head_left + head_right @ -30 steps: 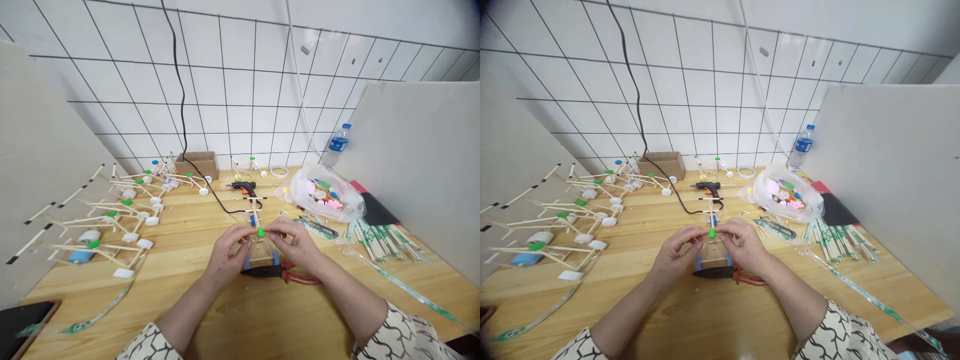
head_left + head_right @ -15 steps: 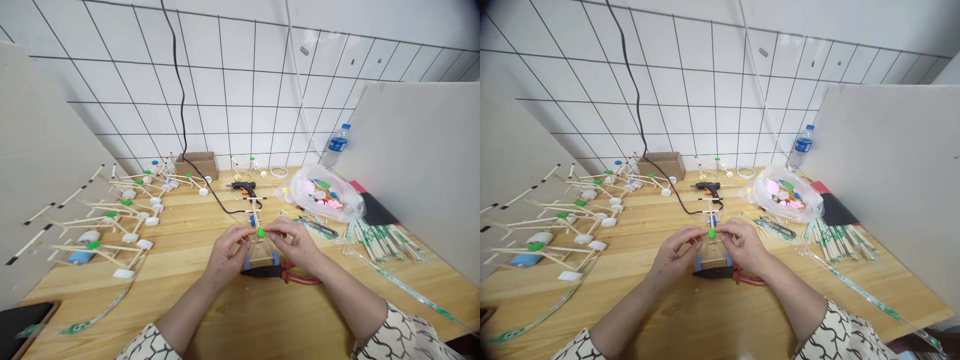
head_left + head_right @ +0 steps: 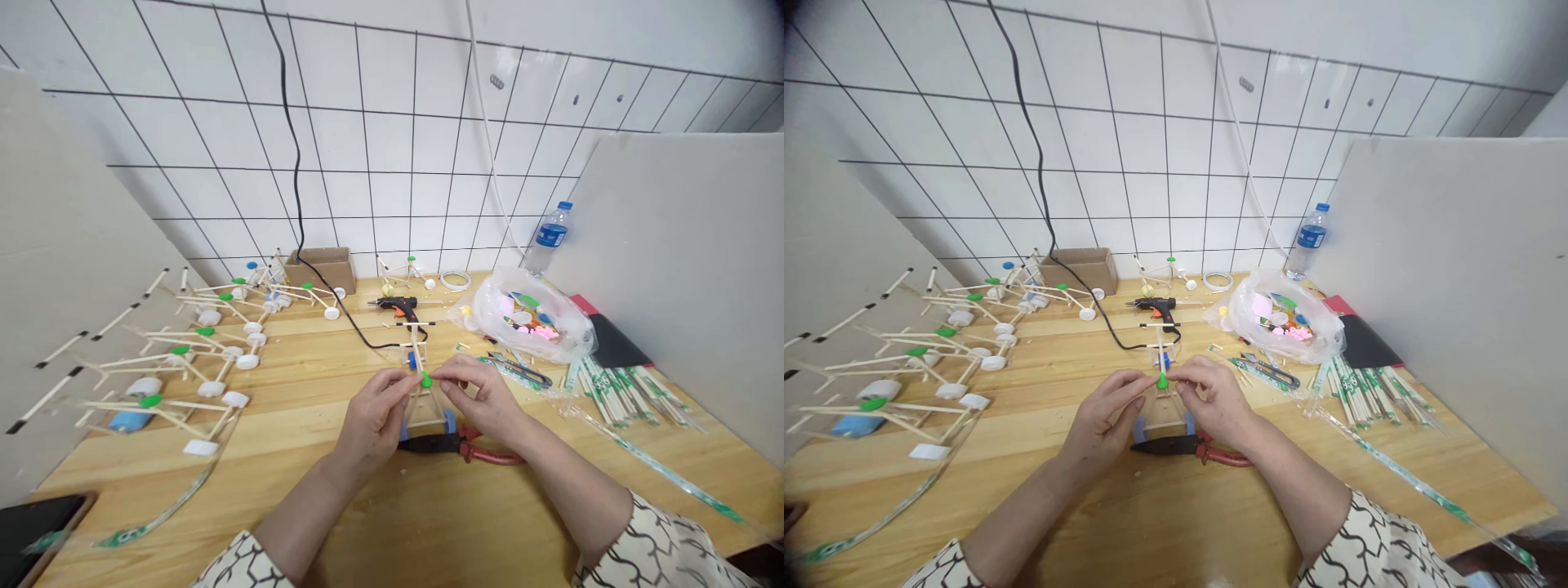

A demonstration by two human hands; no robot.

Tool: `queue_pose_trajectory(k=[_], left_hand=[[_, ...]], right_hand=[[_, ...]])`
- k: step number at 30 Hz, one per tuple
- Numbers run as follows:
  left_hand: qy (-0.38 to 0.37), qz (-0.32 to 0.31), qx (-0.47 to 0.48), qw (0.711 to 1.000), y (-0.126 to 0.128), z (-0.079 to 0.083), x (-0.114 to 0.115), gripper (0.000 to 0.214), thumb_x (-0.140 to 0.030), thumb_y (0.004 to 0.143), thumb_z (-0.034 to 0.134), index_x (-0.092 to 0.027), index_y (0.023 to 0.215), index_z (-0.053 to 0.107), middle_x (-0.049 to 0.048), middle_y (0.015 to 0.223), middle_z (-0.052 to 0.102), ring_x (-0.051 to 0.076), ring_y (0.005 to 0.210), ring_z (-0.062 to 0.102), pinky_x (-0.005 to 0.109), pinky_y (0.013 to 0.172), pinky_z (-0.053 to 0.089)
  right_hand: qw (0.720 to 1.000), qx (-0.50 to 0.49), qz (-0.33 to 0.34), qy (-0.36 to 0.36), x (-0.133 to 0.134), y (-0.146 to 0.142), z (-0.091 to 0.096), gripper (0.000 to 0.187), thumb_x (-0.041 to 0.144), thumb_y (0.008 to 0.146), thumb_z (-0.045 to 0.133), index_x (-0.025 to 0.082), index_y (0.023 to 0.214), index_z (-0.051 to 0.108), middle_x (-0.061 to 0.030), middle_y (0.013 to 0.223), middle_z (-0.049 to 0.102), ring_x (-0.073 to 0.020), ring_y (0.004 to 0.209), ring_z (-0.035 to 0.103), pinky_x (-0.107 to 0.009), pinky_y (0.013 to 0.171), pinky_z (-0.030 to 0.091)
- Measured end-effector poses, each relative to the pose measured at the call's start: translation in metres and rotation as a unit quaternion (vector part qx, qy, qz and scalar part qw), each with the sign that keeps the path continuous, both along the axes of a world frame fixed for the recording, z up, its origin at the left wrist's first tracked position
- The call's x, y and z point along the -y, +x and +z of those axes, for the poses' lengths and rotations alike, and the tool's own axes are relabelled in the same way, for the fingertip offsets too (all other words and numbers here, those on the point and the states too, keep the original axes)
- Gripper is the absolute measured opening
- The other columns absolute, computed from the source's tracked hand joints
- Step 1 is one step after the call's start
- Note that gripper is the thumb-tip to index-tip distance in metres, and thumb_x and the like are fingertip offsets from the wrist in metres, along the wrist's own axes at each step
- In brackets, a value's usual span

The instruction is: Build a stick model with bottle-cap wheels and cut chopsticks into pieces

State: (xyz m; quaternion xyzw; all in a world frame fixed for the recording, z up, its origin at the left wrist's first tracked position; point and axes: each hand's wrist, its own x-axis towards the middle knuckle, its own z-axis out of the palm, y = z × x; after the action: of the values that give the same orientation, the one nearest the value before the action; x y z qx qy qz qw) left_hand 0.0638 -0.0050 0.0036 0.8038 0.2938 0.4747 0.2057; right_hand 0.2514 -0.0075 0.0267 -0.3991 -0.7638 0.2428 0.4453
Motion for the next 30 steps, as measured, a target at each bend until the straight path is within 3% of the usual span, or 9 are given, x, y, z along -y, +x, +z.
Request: queue_pose_trajectory(k=[12,23,30], left_hand=[[-0.019,-0.005,0.005,1.0,-0.0007,-0.0031,0.0,0.039,-0.004,0.082,0.045,-0.02,0.116,0.056,0.0078,0.102,0.057,0.016,0.094,0.054,0.027,0.081,0.045],[-0.123,-0.019,0.047,0.991,-0.0014,-0.0012,-0.0001,0.03,-0.01,0.083,0.048,-0.021,0.108,0.062,0.0069,0.097,0.06,0.015,0.081,0.055,0.026,0.072,0.046],[-0.104,0.002,0.031,0.994,-0.004,-0.003,0.0001,0.031,-0.011,0.084,0.048,-0.02,0.111,0.06,0.0067,0.098,0.059,0.014,0.082,0.055,0.027,0.073,0.046]], right_hand=[[1.0,-0.002,-0.001,0.007,-0.0003,0.0,0.0004,0.02,0.014,0.08,0.051,0.021,0.089,0.068,-0.0033,0.072,0.061,-0.0131,0.063,0.052,-0.026,0.058,0.041],[1.0,-0.006,0.002,0.012,-0.0009,0.0006,-0.0002,0.021,0.012,0.08,0.051,0.02,0.087,0.068,-0.0036,0.072,0.062,-0.013,0.064,0.053,-0.026,0.059,0.041],[1.0,0.001,-0.007,0.004,-0.0004,0.0017,0.002,0.02,0.012,0.08,0.051,0.02,0.087,0.069,-0.0039,0.072,0.061,-0.0129,0.062,0.052,-0.026,0.058,0.041]])
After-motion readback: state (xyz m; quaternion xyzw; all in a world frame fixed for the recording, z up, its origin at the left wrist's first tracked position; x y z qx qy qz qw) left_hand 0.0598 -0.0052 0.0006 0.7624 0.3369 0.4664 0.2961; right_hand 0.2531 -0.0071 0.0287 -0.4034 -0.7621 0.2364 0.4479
